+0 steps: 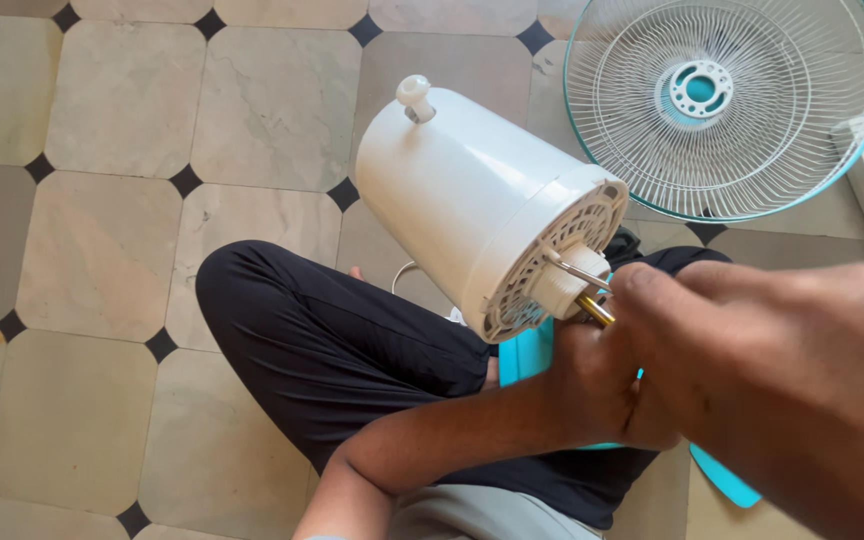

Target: The person sits on the floor and uses a screwdriver to remove screws from the rear casing of a disassembled electric fan motor. They carefully unscrew fasteners and place them on the floor while holding the motor housing steady.

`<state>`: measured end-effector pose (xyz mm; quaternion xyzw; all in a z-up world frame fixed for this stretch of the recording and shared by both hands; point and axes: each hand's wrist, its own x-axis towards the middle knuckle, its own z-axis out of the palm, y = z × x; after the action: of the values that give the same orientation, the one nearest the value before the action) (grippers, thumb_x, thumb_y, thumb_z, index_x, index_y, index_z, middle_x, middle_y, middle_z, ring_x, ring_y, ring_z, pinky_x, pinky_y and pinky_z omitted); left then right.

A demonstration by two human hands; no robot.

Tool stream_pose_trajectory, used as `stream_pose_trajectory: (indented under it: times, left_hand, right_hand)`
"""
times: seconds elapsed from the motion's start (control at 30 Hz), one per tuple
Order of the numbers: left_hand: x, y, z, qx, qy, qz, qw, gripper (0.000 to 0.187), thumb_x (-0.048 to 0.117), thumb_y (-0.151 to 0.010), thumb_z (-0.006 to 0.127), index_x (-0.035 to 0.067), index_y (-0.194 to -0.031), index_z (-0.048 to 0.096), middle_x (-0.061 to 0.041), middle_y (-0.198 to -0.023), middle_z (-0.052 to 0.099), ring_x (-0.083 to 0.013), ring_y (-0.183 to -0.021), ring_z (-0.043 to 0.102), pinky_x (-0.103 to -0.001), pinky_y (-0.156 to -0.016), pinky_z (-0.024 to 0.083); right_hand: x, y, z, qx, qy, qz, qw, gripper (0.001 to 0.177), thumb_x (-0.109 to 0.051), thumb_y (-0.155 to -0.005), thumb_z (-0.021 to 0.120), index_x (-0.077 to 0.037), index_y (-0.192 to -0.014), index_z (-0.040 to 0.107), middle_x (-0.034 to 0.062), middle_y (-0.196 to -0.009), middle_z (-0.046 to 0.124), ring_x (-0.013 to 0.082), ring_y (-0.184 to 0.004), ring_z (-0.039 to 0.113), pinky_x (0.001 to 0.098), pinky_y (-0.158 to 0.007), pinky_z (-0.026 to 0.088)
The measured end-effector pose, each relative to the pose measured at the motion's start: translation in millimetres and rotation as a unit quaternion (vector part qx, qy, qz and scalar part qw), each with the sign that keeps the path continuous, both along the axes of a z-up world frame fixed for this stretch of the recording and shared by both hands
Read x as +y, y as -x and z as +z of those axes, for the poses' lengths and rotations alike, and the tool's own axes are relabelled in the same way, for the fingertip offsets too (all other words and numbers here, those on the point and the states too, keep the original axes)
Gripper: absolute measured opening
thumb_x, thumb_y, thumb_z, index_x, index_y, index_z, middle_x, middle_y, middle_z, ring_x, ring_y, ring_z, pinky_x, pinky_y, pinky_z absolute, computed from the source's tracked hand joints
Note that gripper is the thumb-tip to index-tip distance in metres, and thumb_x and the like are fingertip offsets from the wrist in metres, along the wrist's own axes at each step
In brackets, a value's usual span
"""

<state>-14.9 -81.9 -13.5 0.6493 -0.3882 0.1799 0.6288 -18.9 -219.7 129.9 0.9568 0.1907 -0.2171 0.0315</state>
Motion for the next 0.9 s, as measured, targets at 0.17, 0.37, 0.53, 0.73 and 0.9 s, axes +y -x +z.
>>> stream_pose_trajectory:
  times: [0.17,0.37,0.53,0.73,0.9]
  left_hand:
    - [-7.9,3.3,-2.9,-0.009,0.008,-0.002,1.000,0.010,0.010,-0.103,0.054,0.004,-0.105,0.061,-0.006,-0.082,0.060,-0.0189,-0.067,0.060,-0.032,-0.060,0.044]
    - [-3.6,3.9,-9.5,-0.025,0.016,0.016,0.999,0.015,0.012,-0.104,0.050,0.002,-0.102,0.060,-0.007,-0.081,0.057,-0.0201,-0.066,0.056,-0.034,-0.059,0.041]
    - [-9.7,-8.8,-12.3,-0.047,0.010,0.045,0.998,0.020,0.014,-0.106,0.047,0.000,-0.099,0.060,-0.008,-0.080,0.055,-0.0210,-0.065,0.053,-0.035,-0.058,0.039]
    - [-10.8,-16.2,-25.7,-0.093,0.007,0.142,0.985,0.026,0.016,-0.108,0.043,-0.001,-0.096,0.059,-0.010,-0.079,0.052,-0.0222,-0.064,0.050,-0.036,-0.057,0.036]
    - [19.7,-20.8,-20.1,0.033,0.014,0.131,0.991,0.032,0.020,-0.109,0.043,-0.002,-0.091,0.058,-0.009,-0.074,0.048,-0.0201,-0.060,0.044,-0.038,-0.059,0.033]
  right_hand:
    - [2.0,13.0,-3.9,-0.145,0.018,0.063,0.987,0.054,-0.036,-0.074,0.068,-0.014,-0.122,0.062,-0.0017,-0.070,0.059,0.0194,-0.063,0.071,0.0359,-0.050,0.055]
    - [14.1,12.1,5.4,-0.346,0.046,0.231,0.908,0.042,-0.023,-0.078,0.064,0.006,-0.106,0.072,0.0004,-0.063,0.053,0.0154,-0.055,0.061,0.0283,-0.044,0.044]
    - [-8.0,77.0,-28.0,-0.486,0.041,0.145,0.861,0.034,-0.019,-0.080,0.068,-0.001,-0.107,0.077,0.0007,-0.064,0.049,0.0135,-0.049,0.048,0.0281,-0.044,0.031]
    - [-64.8,158.4,-105.6,-0.431,-0.115,-0.012,0.895,0.047,-0.027,-0.076,0.083,-0.013,-0.119,0.069,0.0060,-0.066,0.047,0.0188,-0.044,0.037,0.0364,-0.044,0.027]
    - [-109.7,122.0,-99.8,-0.445,-0.331,0.036,0.831,0.051,-0.026,-0.077,0.087,-0.009,-0.116,0.059,0.0052,-0.087,0.065,0.0255,-0.070,0.066,0.0404,-0.063,0.049]
